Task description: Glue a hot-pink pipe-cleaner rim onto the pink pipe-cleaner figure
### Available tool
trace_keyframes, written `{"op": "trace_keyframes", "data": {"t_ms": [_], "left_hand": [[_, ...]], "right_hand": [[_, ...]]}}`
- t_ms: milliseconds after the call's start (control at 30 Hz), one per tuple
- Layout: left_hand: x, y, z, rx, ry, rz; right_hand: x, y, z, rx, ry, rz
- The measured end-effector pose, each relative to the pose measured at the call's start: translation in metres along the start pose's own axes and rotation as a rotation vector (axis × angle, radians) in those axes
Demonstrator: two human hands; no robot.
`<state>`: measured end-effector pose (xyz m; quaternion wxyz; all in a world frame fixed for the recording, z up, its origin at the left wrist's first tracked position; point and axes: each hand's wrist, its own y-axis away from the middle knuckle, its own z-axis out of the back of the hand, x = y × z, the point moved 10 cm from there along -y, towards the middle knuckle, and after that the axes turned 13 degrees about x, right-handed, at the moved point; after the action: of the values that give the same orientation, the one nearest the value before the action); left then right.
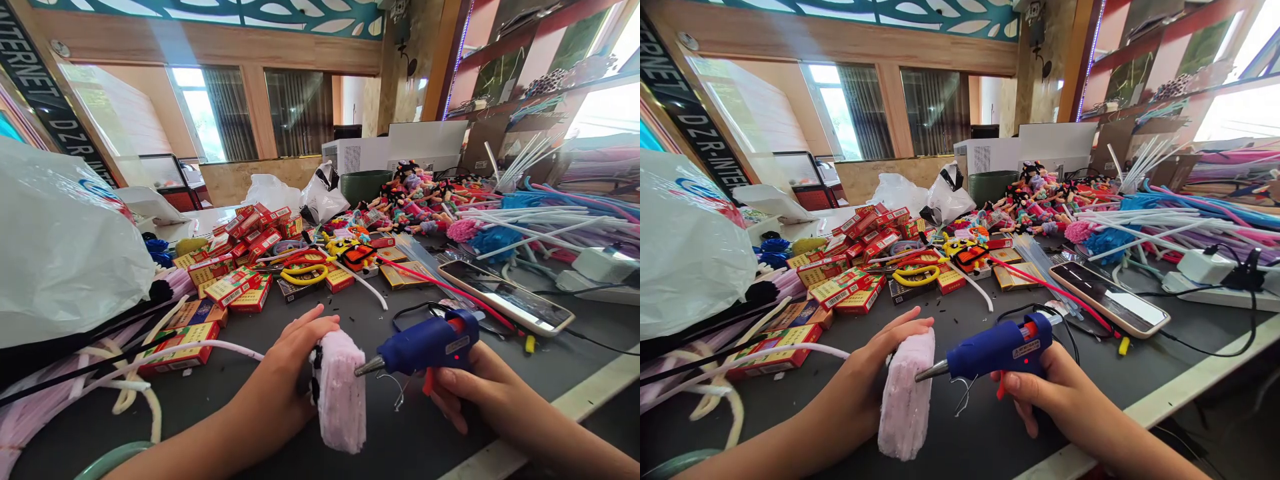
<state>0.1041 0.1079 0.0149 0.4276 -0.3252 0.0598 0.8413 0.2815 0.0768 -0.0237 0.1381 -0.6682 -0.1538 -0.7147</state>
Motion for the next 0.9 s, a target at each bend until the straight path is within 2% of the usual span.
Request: {"op": "trace_keyframes", "data": {"t_ms": [200,367,533,667,800,900], "left_hand": [[0.004,0.002,-0.002,-0.015,-0.048,0.017],[0.005,0.001,-0.002,0.001,-0.044,0.057],[0.003,0.001,0.001,0.011,-0.030,0.101],[0.001,0.001,0.002,0.005,-0.020,0.086],[0.001,0.002,-0.001,0.027,-0.014,0.066],[-0.001,0.001,-0.003,0.040,-0.021,0.025]], "right_hand": [[-0.005,0.004,0.010,-0.073,-0.008,0.025],[-0.011,0.006,0.010,-0.065,-0.060,0.053],[-0.013,0.005,0.009,-0.050,-0.020,0.031],[-0.015,0.005,0.006,-0.025,-0.023,0.009],[-0.008,0.007,0.010,-0.074,-0.011,0.043],[-0.005,0.006,0.008,-0.063,0.005,0.058]]}}
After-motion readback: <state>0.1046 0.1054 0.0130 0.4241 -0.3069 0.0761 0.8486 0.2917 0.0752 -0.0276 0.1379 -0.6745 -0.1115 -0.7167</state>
